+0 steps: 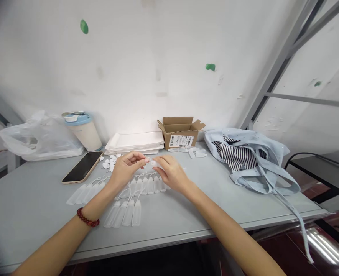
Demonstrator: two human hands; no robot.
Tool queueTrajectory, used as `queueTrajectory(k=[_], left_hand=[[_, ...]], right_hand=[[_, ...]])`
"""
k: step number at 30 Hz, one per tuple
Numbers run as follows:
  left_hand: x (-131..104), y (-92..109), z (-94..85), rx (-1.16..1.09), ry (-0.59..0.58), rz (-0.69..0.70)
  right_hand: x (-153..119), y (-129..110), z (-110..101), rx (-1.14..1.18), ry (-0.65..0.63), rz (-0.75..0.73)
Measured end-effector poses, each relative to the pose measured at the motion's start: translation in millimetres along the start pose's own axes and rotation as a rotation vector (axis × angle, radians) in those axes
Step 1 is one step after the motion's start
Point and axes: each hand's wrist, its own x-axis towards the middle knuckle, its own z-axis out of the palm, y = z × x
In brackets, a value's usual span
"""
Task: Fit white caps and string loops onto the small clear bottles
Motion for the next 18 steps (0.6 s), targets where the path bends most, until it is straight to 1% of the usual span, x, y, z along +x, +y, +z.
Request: queueTrajectory(k=[5,8,10,15,18], left_hand=[[-3.6,1.7,4.0,-0.022,0.007,0.016],[-6.1,1.0,4.8,0.018,0.017,0.068],[-8.2,1.0,5.3,0.075,0.015,0.143],[-11.7,2.1,7.8,0.251,-0.028,0.434],[-12.1,1.6,9.3,0.313,-0.037,0.532]], right_hand=[[-0.2,-0.1,-1.4,0.056,-0.025,0.022],[-0.7,-1.4,-2.2,0.076,-0.021,0.022],[-1.3,-2.1,-1.8,0.077,-0.027,0.033],[-2.9,-2.2,-0.5,0.085,-0.059,0.092],[-3.6,-2.2,-0.1,0.087,-0.053,0.099]])
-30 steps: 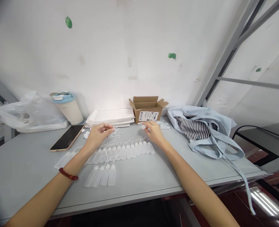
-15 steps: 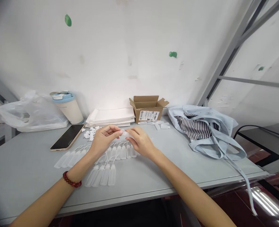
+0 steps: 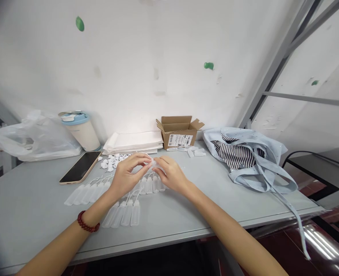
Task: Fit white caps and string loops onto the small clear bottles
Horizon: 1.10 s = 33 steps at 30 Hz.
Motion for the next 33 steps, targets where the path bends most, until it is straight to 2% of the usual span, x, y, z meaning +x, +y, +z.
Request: queueTrajectory(k=[12,19,26,33], left_hand=[[-3.0,-2.7,1.4,0.175,-0.007,0.211],[-3.5,-4.7,2.4,0.24,0.038,0.256],[-8.2,-12.2,3.3,0.307,0.046,0.409],[-9.7,-14.5,3.3,0.323,-0.062,0.534]], right_hand=[[-1.2,-1.5,2.8,0.007,0.049,-0.011],[-0.2,-5.1,-0.2,0.042,0.028,0.036],[-0.4,-6.9,-0.9,0.132,0.033,0.135],[0.7,-6.4,-2.7,0.26,0.038,0.252]])
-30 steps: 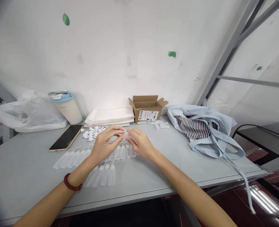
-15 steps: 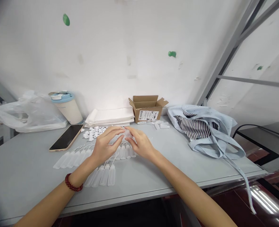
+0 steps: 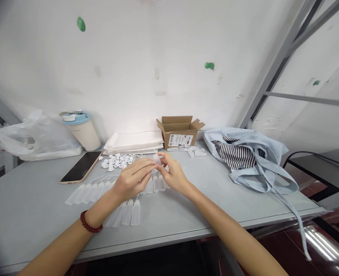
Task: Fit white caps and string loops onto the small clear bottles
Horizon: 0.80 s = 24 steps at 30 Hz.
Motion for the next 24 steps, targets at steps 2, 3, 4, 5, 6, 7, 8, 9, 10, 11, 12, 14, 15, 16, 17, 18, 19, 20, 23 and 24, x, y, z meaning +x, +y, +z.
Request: queueTrajectory(k=[2,3,4,5,6,7,8,9,10,11,12,14,15,16,17,18,19,20,23,24], left_hand=[[1.2,1.4,0.0,-0.003,0.006,-0.008],[1.9,2.1,0.0,0.001,0.02,-0.025],[2.5,2.7,0.0,0.005,0.037,-0.049],[2.9,3.0,0.0,0.009,0.055,-0.075],[3.1,3.2,0.2,0.012,0.069,-0.098],[3.0,3.0,0.4,0.013,0.077,-0.113],[2.7,2.7,0.7,0.01,0.079,-0.121],[2.2,2.2,1.0,0.005,0.074,-0.123],[1.8,1.8,1.3,-0.001,0.067,-0.121],[1.4,1.5,1.5,-0.007,0.06,-0.117],[1.3,1.6,1.4,-0.013,0.053,-0.11],[2.3,2.6,0.2,-0.03,0.052,-0.113],[3.5,3.6,-1.0,-0.04,0.058,-0.13],[4.9,4.7,-2.4,-0.05,0.063,-0.156],[6.4,5.7,-4.1,-0.058,0.062,-0.188],[8.0,6.6,-5.8,-0.065,0.054,-0.219],[9.3,7.3,-7.5,-0.07,0.034,-0.244],[10.2,7.5,-9.0,-0.077,0.003,-0.261],[10.6,6.4,-11.4,-0.108,-0.102,-0.267],[10.1,5.7,-11.5,-0.117,-0.127,-0.259]], right_hand=[[0.3,0.0,-0.1,0.07,-0.017,0.042],[0.3,0.0,0.1,0.114,-0.027,0.069],[0.2,-0.1,0.5,0.166,-0.038,0.095],[0.1,-0.3,0.9,0.221,-0.05,0.118],[-0.1,-0.7,1.4,0.277,-0.062,0.135],[-0.1,-1.3,1.8,0.33,-0.073,0.147],[0.0,-2.1,2.1,0.38,-0.083,0.155],[0.2,-3.1,2.3,0.427,-0.092,0.165],[0.5,-4.2,2.2,0.467,-0.1,0.18],[1.0,-5.3,1.9,0.502,-0.105,0.199],[1.6,-6.4,1.3,0.535,-0.111,0.221],[2.8,-8.3,-0.5,0.606,-0.134,0.266],[3.4,-9.1,-1.7,0.652,-0.149,0.289],[3.9,-9.7,-3.1,0.707,-0.167,0.312],[4.4,-10.1,-4.5,0.767,-0.19,0.334],[4.9,-10.4,-6.0,0.826,-0.214,0.358],[5.2,-10.5,-7.4,0.877,-0.238,0.382],[5.5,-10.6,-8.6,0.918,-0.261,0.405],[6.2,-10.0,-11.2,0.99,-0.301,0.454],[6.3,-9.6,-11.6,1.004,-0.302,0.464]])
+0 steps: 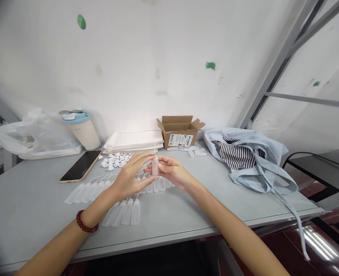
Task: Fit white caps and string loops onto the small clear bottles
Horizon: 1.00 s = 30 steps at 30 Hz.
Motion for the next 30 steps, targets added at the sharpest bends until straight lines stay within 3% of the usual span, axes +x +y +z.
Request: queueTrajectory(k=[8,18,30], left_hand=[[0.1,-2.2,0.5,0.037,-0.002,0.077],[1.0,2.3,-0.8,0.093,-0.051,0.097],[-7.9,20.8,-11.6,0.059,-0.114,0.068]], right_hand=[[0.6,-2.0,0.1,0.026,-0.023,0.007],[-1.4,-2.8,1.5,-0.103,0.057,-0.072],[-7.9,-15.1,-3.5,-0.209,-0.199,0.055]])
